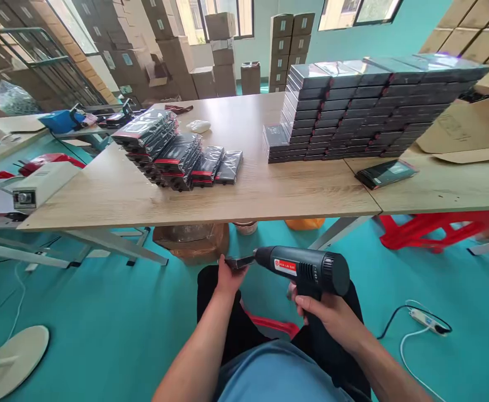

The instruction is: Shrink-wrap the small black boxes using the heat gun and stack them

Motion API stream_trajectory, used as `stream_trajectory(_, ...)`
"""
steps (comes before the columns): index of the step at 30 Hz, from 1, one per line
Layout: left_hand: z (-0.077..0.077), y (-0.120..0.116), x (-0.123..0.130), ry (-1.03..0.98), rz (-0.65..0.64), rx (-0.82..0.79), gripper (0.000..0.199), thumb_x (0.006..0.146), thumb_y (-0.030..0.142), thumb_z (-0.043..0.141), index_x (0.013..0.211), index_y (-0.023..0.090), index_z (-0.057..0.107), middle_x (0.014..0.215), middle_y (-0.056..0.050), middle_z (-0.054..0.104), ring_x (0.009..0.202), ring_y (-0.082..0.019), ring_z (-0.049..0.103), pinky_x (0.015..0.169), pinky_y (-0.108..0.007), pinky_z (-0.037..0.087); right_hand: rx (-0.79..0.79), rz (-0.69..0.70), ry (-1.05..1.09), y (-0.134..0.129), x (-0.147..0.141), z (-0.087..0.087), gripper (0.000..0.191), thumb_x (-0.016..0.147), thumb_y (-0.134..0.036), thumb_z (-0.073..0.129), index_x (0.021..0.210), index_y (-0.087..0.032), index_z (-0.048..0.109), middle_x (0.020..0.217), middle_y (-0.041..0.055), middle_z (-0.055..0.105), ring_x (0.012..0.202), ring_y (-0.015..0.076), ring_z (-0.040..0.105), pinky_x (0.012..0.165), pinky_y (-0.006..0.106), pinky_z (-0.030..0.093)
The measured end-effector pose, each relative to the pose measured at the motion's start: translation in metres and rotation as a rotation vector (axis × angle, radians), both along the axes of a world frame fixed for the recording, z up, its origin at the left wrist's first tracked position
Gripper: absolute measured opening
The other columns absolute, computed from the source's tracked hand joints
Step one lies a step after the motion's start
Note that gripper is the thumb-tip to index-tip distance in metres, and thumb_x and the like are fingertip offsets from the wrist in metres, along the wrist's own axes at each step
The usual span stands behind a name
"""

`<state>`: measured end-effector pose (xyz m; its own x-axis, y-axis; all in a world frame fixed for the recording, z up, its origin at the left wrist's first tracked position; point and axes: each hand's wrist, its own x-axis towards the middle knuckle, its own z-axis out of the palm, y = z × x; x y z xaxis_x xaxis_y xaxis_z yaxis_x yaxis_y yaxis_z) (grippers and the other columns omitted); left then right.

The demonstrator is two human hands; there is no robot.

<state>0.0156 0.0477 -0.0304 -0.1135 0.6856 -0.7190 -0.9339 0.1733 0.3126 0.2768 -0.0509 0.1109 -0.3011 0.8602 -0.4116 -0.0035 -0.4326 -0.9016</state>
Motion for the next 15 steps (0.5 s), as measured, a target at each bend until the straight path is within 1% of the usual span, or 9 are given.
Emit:
stream_trajectory(2,-0.007,-0.001,-0.001,0.006,0.007,-0.013,0.034,0.104,0.043,0.043,0.091,0.019,0.064,0.079,-0.008,0.068,0.074,-0.026,0.069,0.072,-0.043,0.059,-0.019,-0.021,-0.028,0.002,0.000,0.004,0.042,0.081,-0.053,0.075,0.103,-0.017,0.070,0.088,0.0069,0.068,0.072,0.0205,0.059,0.064,0.036,0.052)
stream_trajectory(6,-0.018,-0.001,-0.013,0.047,-0.007,0.012,0.031,0.101,0.039,0.047,0.082,0.019,0.062,0.074,-0.006,0.066,0.069,-0.023,0.066,0.067,-0.037,0.058,-0.092,0.065,0.057,-0.001,0.002,0.006,0.040,0.078,-0.051,0.079,0.096,-0.016,0.071,0.084,0.0061,0.066,0.072,0.0209,0.061,0.062,0.035,0.053)
stream_trajectory(8,-0.018,-0.001,-0.017,0.060,-0.006,0.010,0.029,0.100,0.036,0.047,0.080,0.019,0.061,0.075,-0.006,0.067,0.072,-0.023,0.068,0.069,-0.036,0.059,-0.090,0.046,0.074,-0.003,0.005,0.005,0.038,0.078,-0.050,0.079,0.094,-0.017,0.071,0.087,0.0066,0.067,0.071,0.0200,0.061,0.062,0.034,0.053)
stream_trajectory(11,-0.016,-0.004,-0.017,0.070,0.002,-0.008,0.024,0.096,0.031,0.049,0.078,0.020,0.059,0.073,-0.005,0.066,0.075,-0.023,0.069,0.075,-0.039,0.060,-0.104,-0.033,0.049,-0.006,0.012,0.005,0.037,0.079,-0.049,0.078,0.099,-0.018,0.071,0.089,0.0065,0.068,0.070,0.0192,0.061,0.060,0.033,0.052)
stream_trajectory(13,-0.014,-0.005,-0.015,0.105,-0.017,0.004,0.019,0.093,0.030,0.053,0.078,0.020,0.059,0.073,-0.004,0.067,0.075,-0.023,0.069,0.075,-0.039,0.061,-0.137,-0.005,0.075,-0.009,0.014,0.005,0.039,0.078,-0.048,0.080,0.099,-0.017,0.072,0.088,0.0066,0.068,0.070,0.0193,0.061,0.059,0.032,0.052)
stream_trajectory(15,-0.014,-0.006,-0.014,0.162,-0.071,0.026,0.016,0.091,0.030,0.054,0.080,0.020,0.061,0.075,-0.005,0.069,0.077,-0.023,0.070,0.074,-0.038,0.060,-0.168,0.079,0.131,-0.012,0.011,0.005,0.037,0.077,-0.047,0.081,0.095,-0.016,0.073,0.083,0.0063,0.068,0.067,0.0185,0.060,0.060,0.032,0.051)
